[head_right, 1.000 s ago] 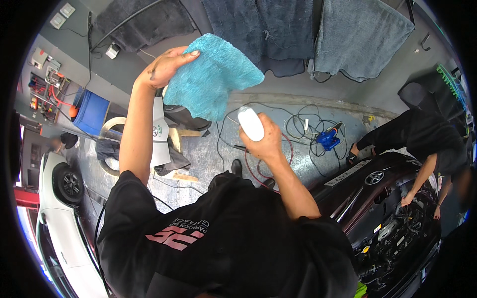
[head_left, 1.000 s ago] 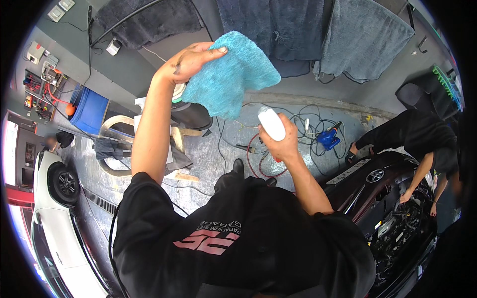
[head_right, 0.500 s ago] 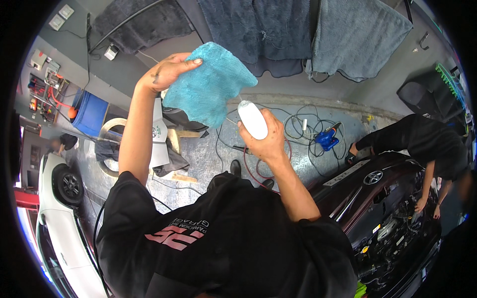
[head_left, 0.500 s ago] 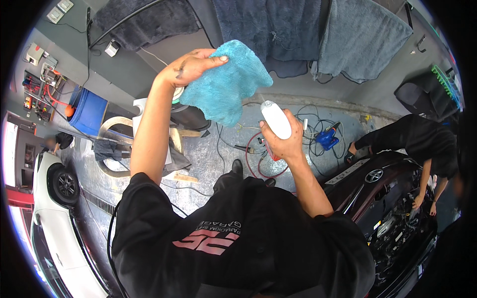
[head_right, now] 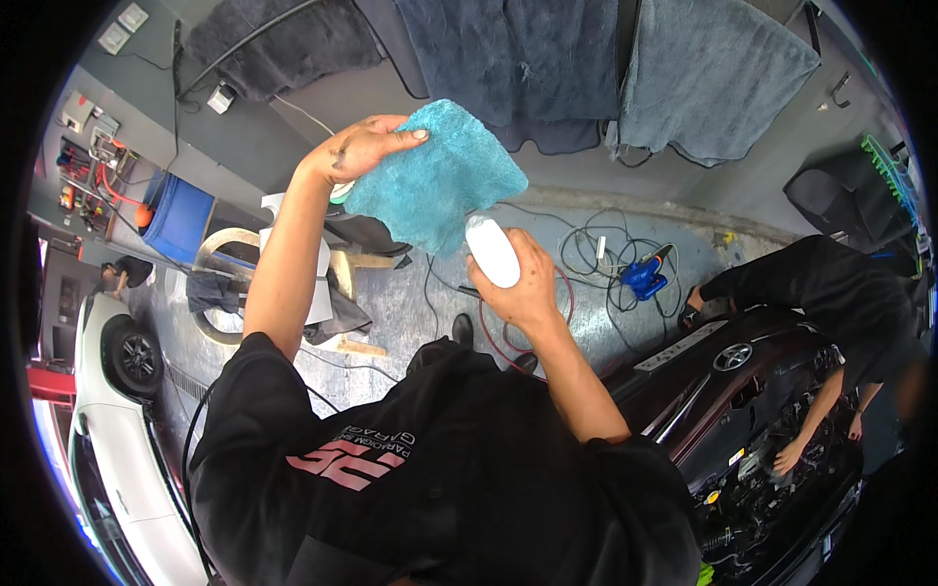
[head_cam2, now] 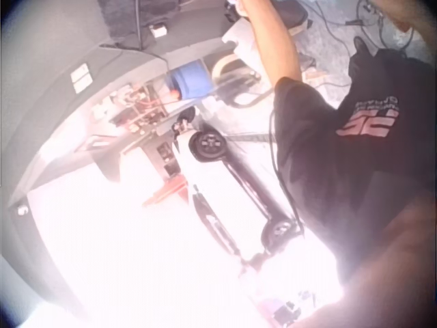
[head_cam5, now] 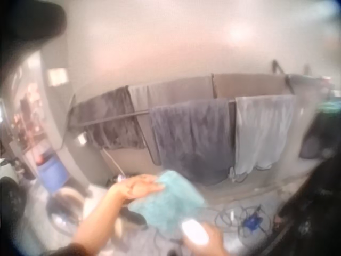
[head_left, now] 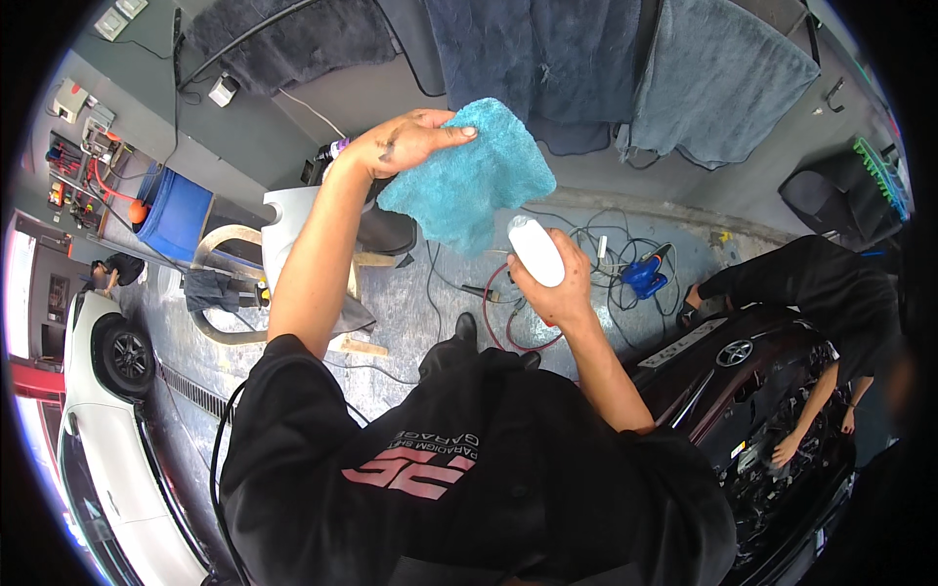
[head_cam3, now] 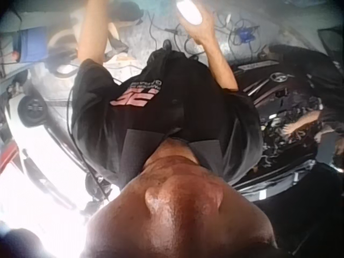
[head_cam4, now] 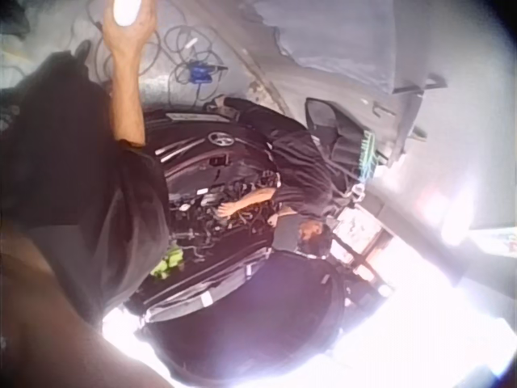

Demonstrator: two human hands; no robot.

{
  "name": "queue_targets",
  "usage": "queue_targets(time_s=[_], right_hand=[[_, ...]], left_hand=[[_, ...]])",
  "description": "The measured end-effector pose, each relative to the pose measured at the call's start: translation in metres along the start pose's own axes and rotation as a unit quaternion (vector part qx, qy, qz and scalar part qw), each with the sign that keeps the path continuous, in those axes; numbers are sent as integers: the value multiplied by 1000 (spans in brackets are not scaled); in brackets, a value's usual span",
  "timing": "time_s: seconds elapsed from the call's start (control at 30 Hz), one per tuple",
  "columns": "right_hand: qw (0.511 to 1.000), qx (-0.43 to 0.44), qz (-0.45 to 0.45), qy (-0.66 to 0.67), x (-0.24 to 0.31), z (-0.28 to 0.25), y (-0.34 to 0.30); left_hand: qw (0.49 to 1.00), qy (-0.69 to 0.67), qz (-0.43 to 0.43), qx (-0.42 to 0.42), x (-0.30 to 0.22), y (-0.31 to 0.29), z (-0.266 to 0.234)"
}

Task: The person sprays a cleaning solution onto a microfiber cloth and wipes various components inside the open engine bay of a car. They clean the engine cover, surrounding plastic parts, and the inner hood area while another person works nearby.

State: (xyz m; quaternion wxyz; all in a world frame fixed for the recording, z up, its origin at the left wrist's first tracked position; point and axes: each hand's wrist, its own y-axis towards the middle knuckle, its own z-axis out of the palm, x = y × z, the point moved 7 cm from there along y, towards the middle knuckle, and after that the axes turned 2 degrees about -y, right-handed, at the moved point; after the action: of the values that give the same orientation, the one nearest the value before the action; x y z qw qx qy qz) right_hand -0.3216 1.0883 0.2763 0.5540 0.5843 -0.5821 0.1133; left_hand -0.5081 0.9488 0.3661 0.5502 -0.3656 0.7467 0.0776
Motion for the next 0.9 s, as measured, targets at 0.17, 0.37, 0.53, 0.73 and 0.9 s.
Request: queue_targets(time_s=[0.17, 0.37, 0.53, 0.73, 0.9], right_hand=[[999, 14, 42, 1, -16, -1, -12], [999, -11, 33, 17, -18, -2, -16], [999, 0, -9, 45, 6, 1, 0], [999, 27, -17, 27, 16, 31, 12], [996, 91, 18, -10, -11, 63, -5]], left_hand=[[1000, -9, 11, 8, 0, 2, -5], [999, -5, 14, -34, -1, 6, -14], [1000, -10, 2, -29, 4, 10, -15], [999, -39, -5, -29, 10, 7, -20], [996, -65, 24, -61, 8, -9, -44]])
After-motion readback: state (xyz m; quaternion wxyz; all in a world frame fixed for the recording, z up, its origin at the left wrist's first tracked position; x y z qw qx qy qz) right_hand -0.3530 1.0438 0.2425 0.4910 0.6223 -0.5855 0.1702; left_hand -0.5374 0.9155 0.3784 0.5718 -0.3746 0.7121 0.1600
